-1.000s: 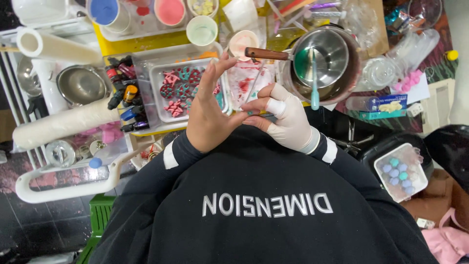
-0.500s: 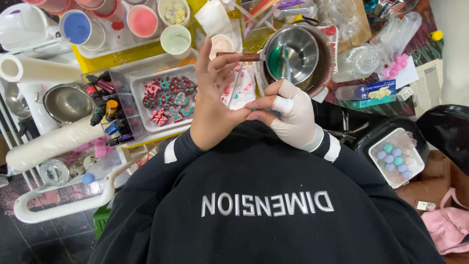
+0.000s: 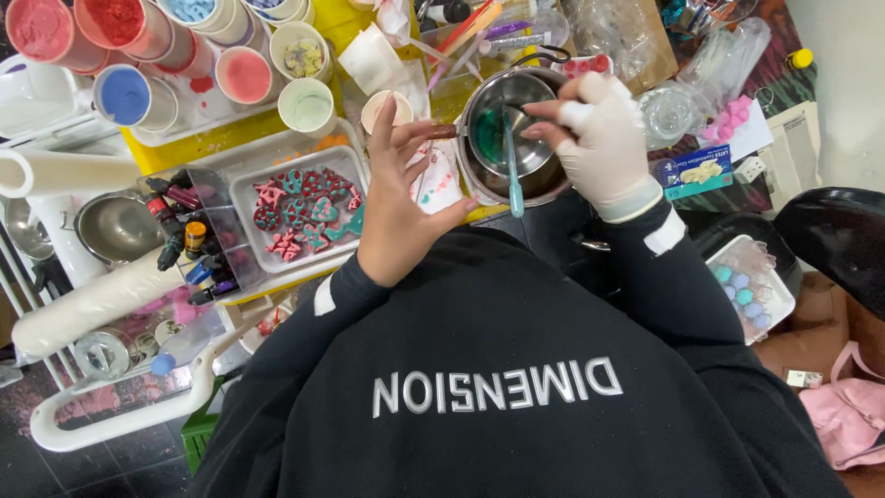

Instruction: Decorating small wax shapes with liquid green wax using a spatula tool.

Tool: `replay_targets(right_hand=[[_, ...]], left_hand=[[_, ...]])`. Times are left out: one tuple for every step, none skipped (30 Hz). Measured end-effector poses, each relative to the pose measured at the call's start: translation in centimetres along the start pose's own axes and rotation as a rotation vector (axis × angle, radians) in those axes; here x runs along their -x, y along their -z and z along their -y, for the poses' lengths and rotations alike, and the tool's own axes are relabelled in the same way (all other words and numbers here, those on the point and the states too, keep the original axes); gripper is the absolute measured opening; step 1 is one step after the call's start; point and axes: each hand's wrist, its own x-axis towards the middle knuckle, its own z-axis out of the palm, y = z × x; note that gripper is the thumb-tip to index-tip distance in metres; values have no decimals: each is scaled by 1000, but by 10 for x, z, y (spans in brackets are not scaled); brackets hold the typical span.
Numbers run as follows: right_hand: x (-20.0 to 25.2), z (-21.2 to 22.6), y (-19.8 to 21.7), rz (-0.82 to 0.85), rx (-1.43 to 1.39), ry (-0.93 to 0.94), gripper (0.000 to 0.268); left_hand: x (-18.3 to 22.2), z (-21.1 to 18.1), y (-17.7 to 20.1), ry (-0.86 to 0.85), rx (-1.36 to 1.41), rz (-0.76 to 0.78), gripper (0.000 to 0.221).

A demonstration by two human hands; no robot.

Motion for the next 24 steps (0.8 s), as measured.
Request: replay_targets(right_hand=[[0,-3,-3,-1,0,-1,26],[0,-6,-5,45,30,38,24],[0,-9,-8,90,61,77,22],[-2,-8,-7,92,60,77,22],[-4,-6,-6,90,82,86,26],[-6,-5,-5,88,103,95,31],[-7,-5,-5,88,103,96,31],[-8,-5,-6,43,134,81,29],[-9,-5,-6,-2,166,66,29],[-8,-7,-6,2,162,69,29],[-8,-9,-6,-6,109,36,27],[-7,-11,-6,-16,58,2,26],[-5,-14,-7,-15,57,4,26],[-4,-18,-8,12,80,19,25],[-3,-21,-8,38,102,34,24],[-2,-20,-6,40,101,34,24],[-1,-18,-3,49,98,46,27],[0,-17,0,57,98,57,31],[0,-13,2,58,98,57,31],[0,-10,4,10,49,9,32],[0,-7,6,-38,0,-38,35],[0,-1,8,-38,-1,-37,35],[0,4,9,-58,-141,-94,42],[-1,9,11,-75,-283,-150,50]], left_hand=[[1,1,1,0,-1,1,127],[3,3,2,14,-10,-11,125],[5,4,2,29,-18,-23,124],[7,6,2,30,-18,-24,124],[9,8,2,40,-19,-36,122],[11,10,2,49,-20,-49,120],[10,10,1,49,-20,-50,120],[11,10,1,50,-26,-56,118],[11,9,1,51,-31,-62,116],[12,9,1,55,-32,-66,116],[12,9,1,52,-48,-72,113],[12,9,1,46,-63,-75,110],[13,10,0,47,-63,-78,110],[13,11,0,41,-80,-80,108],[13,12,0,36,-98,-82,107],[13,12,1,37,-98,-83,107],[13,11,1,32,-104,-84,105],[13,11,0,26,-110,-84,103],[13,10,1,26,-109,-84,103],[12,10,1,-9,-157,-92,94],[12,9,1,-44,-205,-101,85],[8,7,1,-44,-206,-102,85],[5,6,1,-120,-312,-106,71],[2,4,0,-195,-418,-112,57]])
